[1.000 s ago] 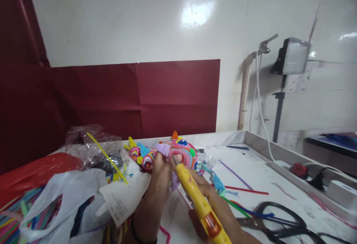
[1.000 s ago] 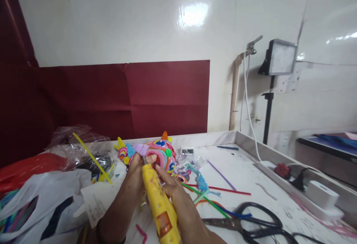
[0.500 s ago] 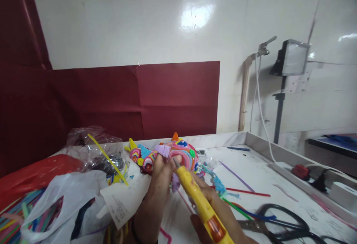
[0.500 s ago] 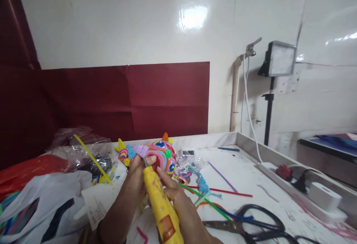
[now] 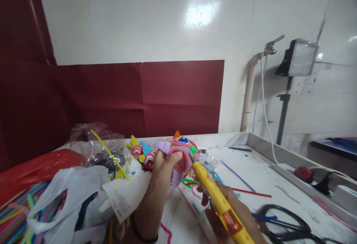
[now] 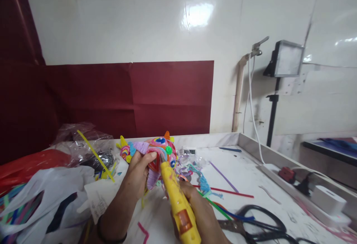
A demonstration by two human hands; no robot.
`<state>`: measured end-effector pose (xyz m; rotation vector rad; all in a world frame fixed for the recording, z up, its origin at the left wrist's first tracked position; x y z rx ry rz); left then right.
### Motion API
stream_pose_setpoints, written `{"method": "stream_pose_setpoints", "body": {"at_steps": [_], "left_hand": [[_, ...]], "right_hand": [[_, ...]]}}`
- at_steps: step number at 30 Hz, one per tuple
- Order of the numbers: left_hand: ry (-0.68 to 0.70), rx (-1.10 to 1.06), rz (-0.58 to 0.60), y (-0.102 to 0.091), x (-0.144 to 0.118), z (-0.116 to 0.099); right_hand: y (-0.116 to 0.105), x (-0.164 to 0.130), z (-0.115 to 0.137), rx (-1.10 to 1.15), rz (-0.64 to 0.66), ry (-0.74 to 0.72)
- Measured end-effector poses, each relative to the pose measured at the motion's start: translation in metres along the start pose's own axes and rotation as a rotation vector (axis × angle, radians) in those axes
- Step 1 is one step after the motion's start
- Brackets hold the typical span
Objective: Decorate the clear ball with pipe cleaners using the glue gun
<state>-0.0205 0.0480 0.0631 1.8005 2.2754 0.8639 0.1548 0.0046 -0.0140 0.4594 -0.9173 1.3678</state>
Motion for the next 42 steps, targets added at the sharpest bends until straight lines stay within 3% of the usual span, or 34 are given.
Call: {"method": "stream_pose_setpoints", "body": {"at_steps": [9,13,16,21,28,34,42], "left_hand": [[0.024,-0.022,0.008,0.004,-0.004,-0.002],[0.013,0.000,-0.003,0.003,-0.006,-0.003],[0.038,0.008,-0.005,0.003,-0.005,-0.003],[0.060,0.011,-0.009,0.003,-0.003,-0.001],[0.096,0.042,-0.023,0.005,-0.005,-0.003],[0.105,0.058,-0.041,0.006,-0.005,-0.003],[0.110,0.063,-0.053,0.005,-0.006,-0.004]], "right_hand": [[-0.003,0.000,0.020,0.047,0.076,0.054],[-0.004,0.003,0.020,0.024,0.151,-0.009],[-0.003,0.005,0.018,0.037,0.153,-0.054],[0.000,0.002,0.015,0.061,0.127,-0.011],[-0.004,0.007,0.023,-0.089,0.151,-0.098],[-0.006,0.008,0.032,-0.140,0.073,-0.144],[-0.004,0.001,0.024,-0.258,-0.022,-0.050]]}}
Point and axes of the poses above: each hand's wrist, its own x-axis towards the middle knuckle, its own y-axis out of the palm, z = x × y, the point moved 4 cm from there along x, towards the middle knuckle, and after that the axes turned 7 degrees about -z, right-handed, at the moved point
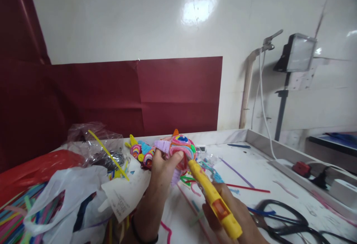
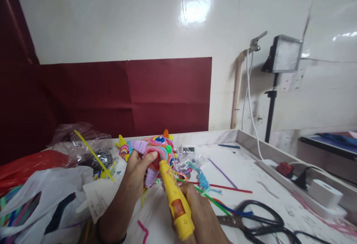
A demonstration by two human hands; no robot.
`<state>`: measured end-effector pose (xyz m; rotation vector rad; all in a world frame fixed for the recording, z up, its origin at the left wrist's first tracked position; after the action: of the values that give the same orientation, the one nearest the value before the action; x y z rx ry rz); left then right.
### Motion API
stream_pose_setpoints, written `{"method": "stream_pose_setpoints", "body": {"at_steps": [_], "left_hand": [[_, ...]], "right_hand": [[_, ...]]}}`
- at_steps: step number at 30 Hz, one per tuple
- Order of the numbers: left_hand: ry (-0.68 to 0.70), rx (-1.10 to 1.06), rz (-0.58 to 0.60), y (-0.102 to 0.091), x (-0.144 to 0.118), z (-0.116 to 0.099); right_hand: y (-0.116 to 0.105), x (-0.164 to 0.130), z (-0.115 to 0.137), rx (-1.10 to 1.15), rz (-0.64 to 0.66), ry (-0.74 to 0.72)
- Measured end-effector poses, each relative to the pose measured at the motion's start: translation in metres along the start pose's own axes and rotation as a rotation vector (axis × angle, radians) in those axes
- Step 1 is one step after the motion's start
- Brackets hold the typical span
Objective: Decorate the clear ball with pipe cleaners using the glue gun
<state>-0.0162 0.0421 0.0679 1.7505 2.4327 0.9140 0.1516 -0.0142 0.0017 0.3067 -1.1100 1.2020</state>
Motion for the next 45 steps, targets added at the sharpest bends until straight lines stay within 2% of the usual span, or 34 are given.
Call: {"method": "stream_pose_setpoints", "body": {"at_steps": [14,23,31,45], "left_hand": [[-0.009,0.030,-0.023,-0.005,0.005,0.002],[-0.003,0.025,-0.020,-0.004,0.003,0.003],[-0.004,0.021,-0.033,-0.005,0.004,0.000],[0.010,-0.004,-0.058,-0.005,0.001,-0.006]], "right_hand": [[0.007,-0.006,0.008,0.033,-0.020,0.007],[0.008,-0.005,0.012,0.126,-0.025,0.110],[0.005,-0.006,0.012,0.080,-0.010,0.059],[0.005,-0.008,0.016,0.074,0.010,0.068]]}}
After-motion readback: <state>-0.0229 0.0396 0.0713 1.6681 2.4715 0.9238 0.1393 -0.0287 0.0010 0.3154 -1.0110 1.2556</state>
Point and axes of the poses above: each hand's wrist, its own x-axis towards the middle knuckle, its own y-axis out of the palm, z = x × y, the point moved 4 cm from there along x, towards the middle knuckle, and after that the axes turned 7 degrees about -z, right-handed, at the moved point
